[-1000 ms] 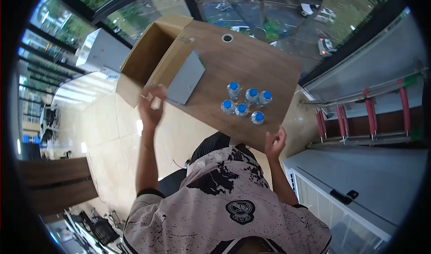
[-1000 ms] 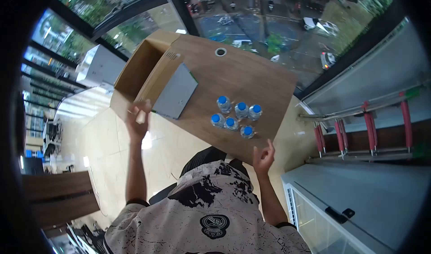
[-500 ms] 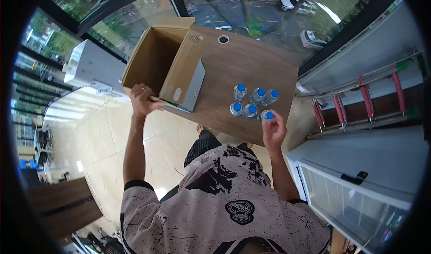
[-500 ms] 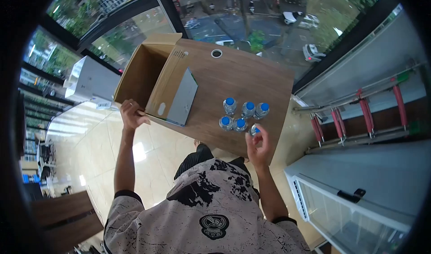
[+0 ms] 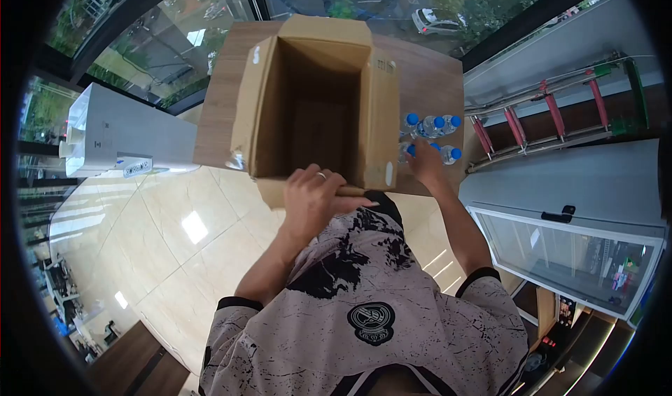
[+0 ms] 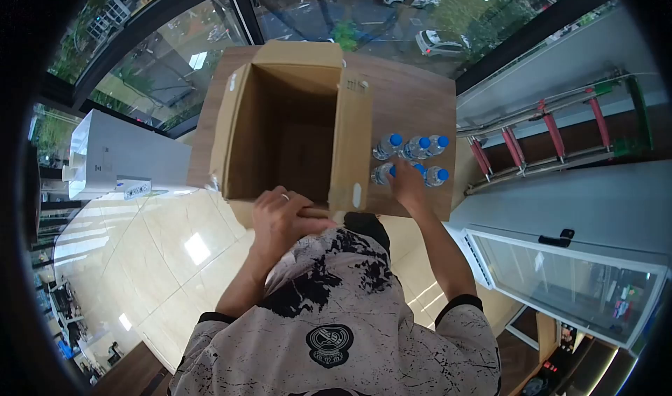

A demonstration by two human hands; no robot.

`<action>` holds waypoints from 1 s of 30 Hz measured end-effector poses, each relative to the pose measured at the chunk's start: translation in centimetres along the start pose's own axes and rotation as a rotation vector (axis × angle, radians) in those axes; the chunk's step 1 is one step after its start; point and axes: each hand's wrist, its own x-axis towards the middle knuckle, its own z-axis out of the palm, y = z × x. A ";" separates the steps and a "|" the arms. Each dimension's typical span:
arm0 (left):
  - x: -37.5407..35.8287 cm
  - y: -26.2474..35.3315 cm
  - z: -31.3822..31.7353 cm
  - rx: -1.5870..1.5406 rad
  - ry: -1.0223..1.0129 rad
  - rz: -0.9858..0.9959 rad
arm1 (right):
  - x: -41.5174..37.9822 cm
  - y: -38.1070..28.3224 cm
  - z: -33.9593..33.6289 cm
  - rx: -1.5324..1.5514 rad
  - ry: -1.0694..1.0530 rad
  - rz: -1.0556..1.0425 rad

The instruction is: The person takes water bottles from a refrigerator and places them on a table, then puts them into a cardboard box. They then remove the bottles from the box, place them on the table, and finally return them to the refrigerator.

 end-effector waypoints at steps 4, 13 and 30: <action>0.2 0.0 -2.1 -0.285 -0.048 -0.028 | -2.7 -1.6 -6.1 0.080 0.240 -0.065; 6.9 -1.5 -7.4 -0.603 -0.190 -0.124 | -4.8 -12.0 -26.9 0.227 0.451 -0.373; 3.8 -2.8 -4.6 -0.421 0.371 -0.410 | 3.5 -26.9 -14.1 1.326 -0.140 -0.330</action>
